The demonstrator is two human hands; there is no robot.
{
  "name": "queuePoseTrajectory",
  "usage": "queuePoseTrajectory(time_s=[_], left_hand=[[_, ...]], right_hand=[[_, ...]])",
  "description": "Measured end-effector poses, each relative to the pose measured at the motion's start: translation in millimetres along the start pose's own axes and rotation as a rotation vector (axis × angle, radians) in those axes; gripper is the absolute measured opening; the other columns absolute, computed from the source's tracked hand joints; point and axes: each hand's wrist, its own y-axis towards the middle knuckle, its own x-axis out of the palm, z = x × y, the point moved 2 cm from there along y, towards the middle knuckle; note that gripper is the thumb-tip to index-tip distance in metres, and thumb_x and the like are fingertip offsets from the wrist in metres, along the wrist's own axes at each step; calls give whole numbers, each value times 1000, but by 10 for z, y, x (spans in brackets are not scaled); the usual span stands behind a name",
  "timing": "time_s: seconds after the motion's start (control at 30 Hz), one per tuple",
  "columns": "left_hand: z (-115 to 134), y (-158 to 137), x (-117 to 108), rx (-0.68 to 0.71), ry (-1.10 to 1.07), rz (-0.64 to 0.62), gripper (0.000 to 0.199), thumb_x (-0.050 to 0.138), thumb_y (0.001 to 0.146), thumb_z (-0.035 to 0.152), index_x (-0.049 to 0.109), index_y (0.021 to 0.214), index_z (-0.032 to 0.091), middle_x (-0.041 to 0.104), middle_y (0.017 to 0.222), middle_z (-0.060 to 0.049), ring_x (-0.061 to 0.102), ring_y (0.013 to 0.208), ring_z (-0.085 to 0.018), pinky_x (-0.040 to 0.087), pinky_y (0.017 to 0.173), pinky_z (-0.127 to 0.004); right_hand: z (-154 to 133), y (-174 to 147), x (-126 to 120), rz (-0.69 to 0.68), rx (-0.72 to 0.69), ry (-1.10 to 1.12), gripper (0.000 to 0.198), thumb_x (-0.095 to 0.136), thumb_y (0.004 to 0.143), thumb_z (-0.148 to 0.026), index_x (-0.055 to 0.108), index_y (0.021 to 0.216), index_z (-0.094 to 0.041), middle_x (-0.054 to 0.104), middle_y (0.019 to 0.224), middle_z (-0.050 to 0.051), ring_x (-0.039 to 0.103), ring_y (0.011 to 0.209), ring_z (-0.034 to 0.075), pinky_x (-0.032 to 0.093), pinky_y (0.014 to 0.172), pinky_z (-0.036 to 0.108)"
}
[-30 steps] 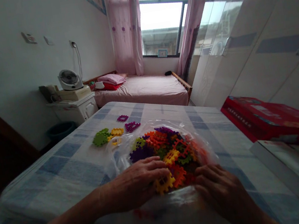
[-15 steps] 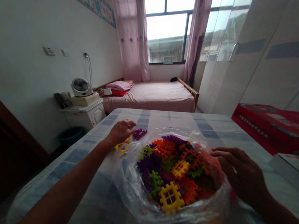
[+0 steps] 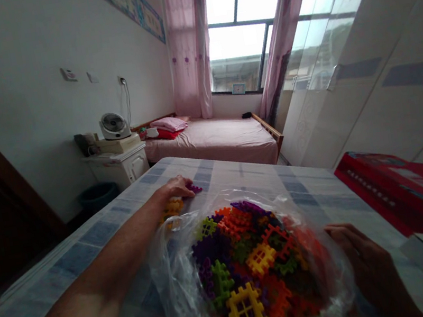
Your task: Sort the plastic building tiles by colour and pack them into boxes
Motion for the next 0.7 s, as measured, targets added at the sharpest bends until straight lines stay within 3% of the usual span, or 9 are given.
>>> queuePoseTrajectory(time_s=[0.17, 0.33, 0.53, 0.7], left_hand=[[-9, 35, -27, -39, 41, 125, 69, 64, 63, 37, 50, 128, 18, 62, 117, -11, 57, 106, -26, 45, 84, -28], [34, 69, -2, 0, 65, 172, 47, 63, 67, 26, 59, 113, 17, 67, 103, -12, 62, 96, -26, 45, 80, -28], [25, 69, 29, -33, 39, 288, 26, 51, 79, 18, 58, 104, 16, 66, 100, -14, 61, 97, -24, 44, 84, -30], [-58, 9, -89, -42, -82, 371, 18, 50, 77, 16, 59, 92, 14, 67, 91, -11, 63, 89, -21, 46, 80, -28]], right_hand=[[-10, 8, 5, -39, 17, 37, 32, 38, 88, -39, 64, 81, -22, 66, 90, 3, 64, 80, 16, 49, 70, 22], [-36, 7, 2, -79, 42, 77, 31, 39, 89, -40, 64, 81, -22, 66, 91, 4, 63, 80, 15, 49, 69, 21], [5, -18, 16, -111, 61, 108, 31, 39, 90, -40, 63, 81, -22, 65, 88, 3, 62, 78, 15, 49, 69, 21], [-10, -13, 24, -121, 67, 127, 31, 39, 90, -38, 63, 79, -21, 65, 84, 3, 62, 74, 15, 49, 65, 22]])
